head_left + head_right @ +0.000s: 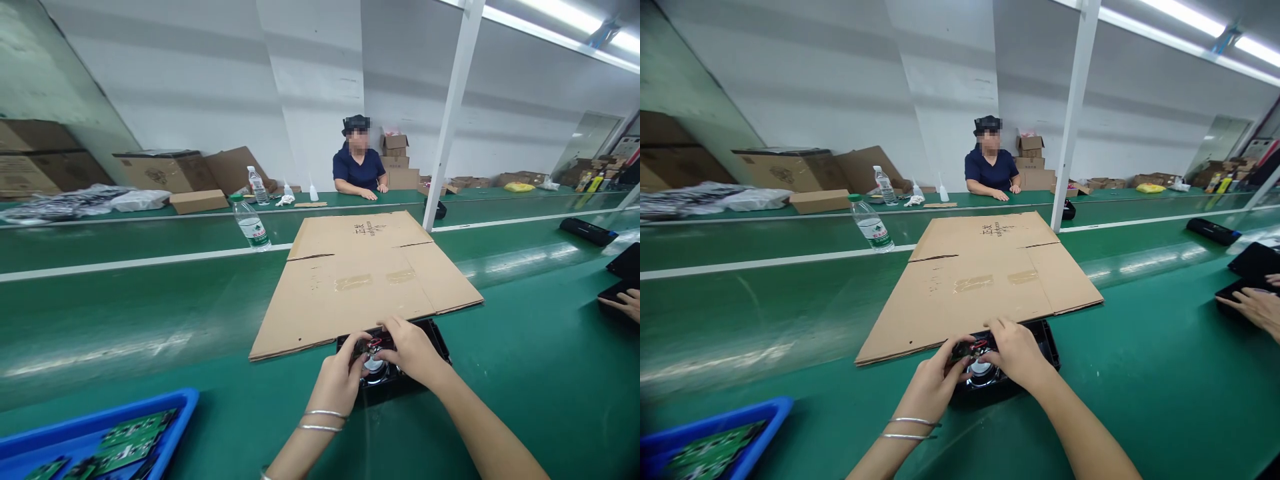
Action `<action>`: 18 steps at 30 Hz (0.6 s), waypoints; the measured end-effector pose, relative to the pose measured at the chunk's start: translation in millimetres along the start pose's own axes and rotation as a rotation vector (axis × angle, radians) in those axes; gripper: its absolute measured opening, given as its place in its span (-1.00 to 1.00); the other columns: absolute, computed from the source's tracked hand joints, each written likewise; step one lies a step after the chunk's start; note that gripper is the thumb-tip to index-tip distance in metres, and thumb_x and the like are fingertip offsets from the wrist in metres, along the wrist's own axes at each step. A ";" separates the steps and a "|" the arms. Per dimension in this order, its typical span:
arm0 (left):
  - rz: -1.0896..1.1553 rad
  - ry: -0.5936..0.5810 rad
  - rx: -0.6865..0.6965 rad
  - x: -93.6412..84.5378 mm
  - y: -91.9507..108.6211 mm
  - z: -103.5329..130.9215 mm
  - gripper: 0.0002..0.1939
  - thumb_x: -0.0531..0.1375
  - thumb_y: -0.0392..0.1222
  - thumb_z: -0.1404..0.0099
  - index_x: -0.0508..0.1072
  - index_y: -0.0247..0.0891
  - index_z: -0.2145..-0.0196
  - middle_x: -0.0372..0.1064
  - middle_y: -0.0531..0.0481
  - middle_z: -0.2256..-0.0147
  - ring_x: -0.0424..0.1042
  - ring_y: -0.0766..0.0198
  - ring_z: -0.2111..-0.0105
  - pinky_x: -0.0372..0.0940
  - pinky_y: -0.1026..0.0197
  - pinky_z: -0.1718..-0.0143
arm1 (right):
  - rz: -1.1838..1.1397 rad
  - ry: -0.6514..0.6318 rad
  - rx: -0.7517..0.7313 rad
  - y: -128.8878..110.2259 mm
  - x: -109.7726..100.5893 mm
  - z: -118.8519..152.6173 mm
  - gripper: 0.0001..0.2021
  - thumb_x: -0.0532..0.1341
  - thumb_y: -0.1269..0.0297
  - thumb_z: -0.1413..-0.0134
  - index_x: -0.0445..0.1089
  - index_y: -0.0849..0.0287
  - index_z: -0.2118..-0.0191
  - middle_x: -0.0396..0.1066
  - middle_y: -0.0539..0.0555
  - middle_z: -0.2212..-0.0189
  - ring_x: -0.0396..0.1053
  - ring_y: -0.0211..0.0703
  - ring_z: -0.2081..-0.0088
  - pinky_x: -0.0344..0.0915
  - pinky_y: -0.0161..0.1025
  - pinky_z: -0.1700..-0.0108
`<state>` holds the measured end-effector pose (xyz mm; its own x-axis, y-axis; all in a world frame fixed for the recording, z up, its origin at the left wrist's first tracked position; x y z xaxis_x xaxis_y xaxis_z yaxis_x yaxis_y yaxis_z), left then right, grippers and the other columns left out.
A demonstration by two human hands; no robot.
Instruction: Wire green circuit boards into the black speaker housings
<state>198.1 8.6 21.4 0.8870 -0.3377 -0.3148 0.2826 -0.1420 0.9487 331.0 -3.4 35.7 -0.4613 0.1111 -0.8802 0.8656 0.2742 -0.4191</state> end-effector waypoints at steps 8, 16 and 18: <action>0.094 0.003 -0.002 2.4 0.7 -0.6 -0.75 0.00 -0.16 -0.10 0.33 -0.19 0.25 0.40 0.03 0.47 0.44 0.23 0.46 0.39 0.19 0.40 | -0.161 -0.026 -0.173 -5.4 3.5 1.6 -0.77 0.20 0.45 0.01 0.32 0.23 0.16 0.36 0.05 0.34 0.22 -0.18 0.27 0.19 -0.25 0.21; 0.165 -0.098 -0.097 0.4 -1.9 -6.7 -0.74 0.02 -0.22 -0.07 0.27 -0.23 0.23 0.36 0.02 0.39 0.44 0.25 0.39 0.41 0.20 0.41 | -0.035 -0.079 -0.096 7.1 0.9 1.6 -0.46 0.30 0.23 0.15 0.20 0.19 -0.01 0.26 0.13 0.08 0.12 -0.07 0.02 0.02 -0.07 -0.05; 0.195 -0.122 -0.132 0.3 -3.1 -7.5 -0.72 0.02 -0.22 -0.06 0.25 -0.23 0.21 0.34 0.00 0.36 0.44 0.23 0.36 0.41 0.21 0.44 | 0.000 -0.187 -0.083 15.3 2.0 5.6 -0.12 0.36 0.09 0.33 -0.01 0.19 -0.15 0.07 0.19 -0.08 -0.03 0.03 -0.10 -0.19 0.06 -0.14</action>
<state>200.3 15.9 18.6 0.8811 -0.4575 -0.1196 0.1633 0.0569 0.9849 344.4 -4.3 26.4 -0.4109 -0.0659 -0.9093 0.8428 0.3529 -0.4064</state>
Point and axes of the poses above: each hand's wrist, its own z-axis away from the middle knuckle, its own x-axis out of the palm, y = z × x, the point moved 4 cm from there along -z, towards the middle knuckle
